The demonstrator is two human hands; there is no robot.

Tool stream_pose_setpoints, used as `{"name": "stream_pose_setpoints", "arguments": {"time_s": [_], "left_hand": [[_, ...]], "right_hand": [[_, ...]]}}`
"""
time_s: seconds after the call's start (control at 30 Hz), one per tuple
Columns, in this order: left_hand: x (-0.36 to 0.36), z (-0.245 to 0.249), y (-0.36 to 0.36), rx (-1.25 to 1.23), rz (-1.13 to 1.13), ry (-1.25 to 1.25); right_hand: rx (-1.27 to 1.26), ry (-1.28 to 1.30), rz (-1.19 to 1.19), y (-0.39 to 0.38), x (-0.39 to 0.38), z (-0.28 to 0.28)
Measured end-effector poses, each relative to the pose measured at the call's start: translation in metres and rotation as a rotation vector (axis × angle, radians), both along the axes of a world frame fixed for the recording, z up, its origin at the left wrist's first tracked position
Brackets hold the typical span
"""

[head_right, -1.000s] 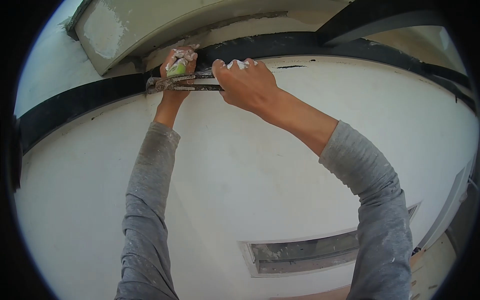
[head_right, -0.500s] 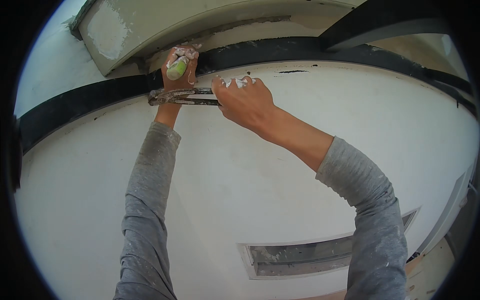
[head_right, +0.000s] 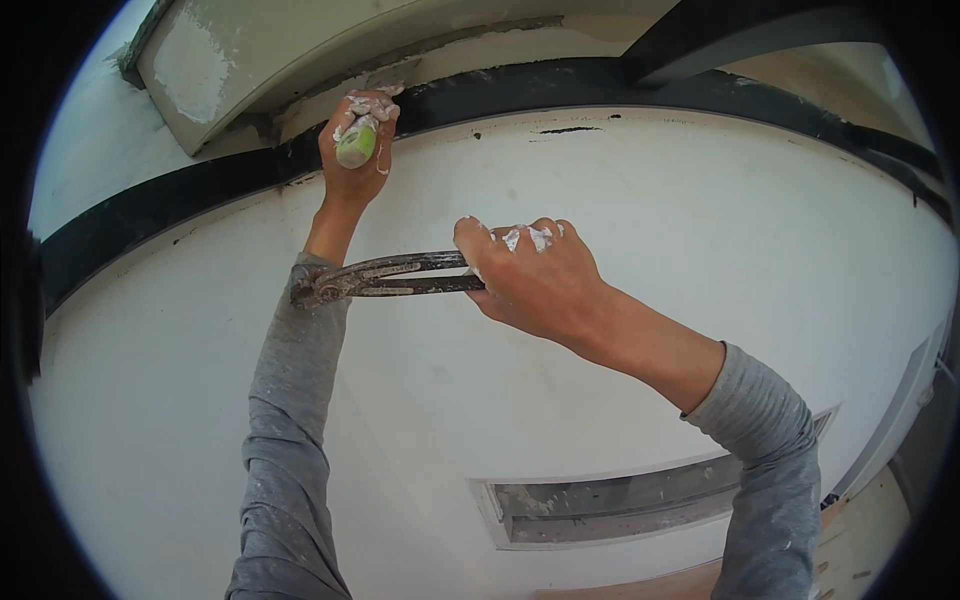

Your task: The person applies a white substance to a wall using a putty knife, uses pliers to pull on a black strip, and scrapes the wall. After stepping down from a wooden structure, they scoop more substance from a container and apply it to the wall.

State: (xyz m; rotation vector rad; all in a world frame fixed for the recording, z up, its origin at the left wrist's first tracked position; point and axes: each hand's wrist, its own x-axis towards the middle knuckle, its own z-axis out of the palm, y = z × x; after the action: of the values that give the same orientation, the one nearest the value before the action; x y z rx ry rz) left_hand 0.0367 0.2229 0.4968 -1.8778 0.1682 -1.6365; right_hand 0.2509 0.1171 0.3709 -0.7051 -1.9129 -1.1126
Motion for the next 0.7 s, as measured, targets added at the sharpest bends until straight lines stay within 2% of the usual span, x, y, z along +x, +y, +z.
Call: {"name": "stream_pose_setpoints", "arguments": {"time_s": [0.47,0.63,0.7], "left_hand": [[0.011,0.005,0.001,0.039,0.003,-0.007],[0.01,0.011,0.004,-0.031,-0.108,-0.003],[0.009,0.016,0.009,0.01,-0.087,0.026]], "right_hand": [[-0.01,0.008,-0.006,0.011,0.012,-0.004],[0.009,0.001,-0.016,0.003,0.004,0.013],[0.059,-0.007,0.01,-0.009,-0.004,0.025]]}}
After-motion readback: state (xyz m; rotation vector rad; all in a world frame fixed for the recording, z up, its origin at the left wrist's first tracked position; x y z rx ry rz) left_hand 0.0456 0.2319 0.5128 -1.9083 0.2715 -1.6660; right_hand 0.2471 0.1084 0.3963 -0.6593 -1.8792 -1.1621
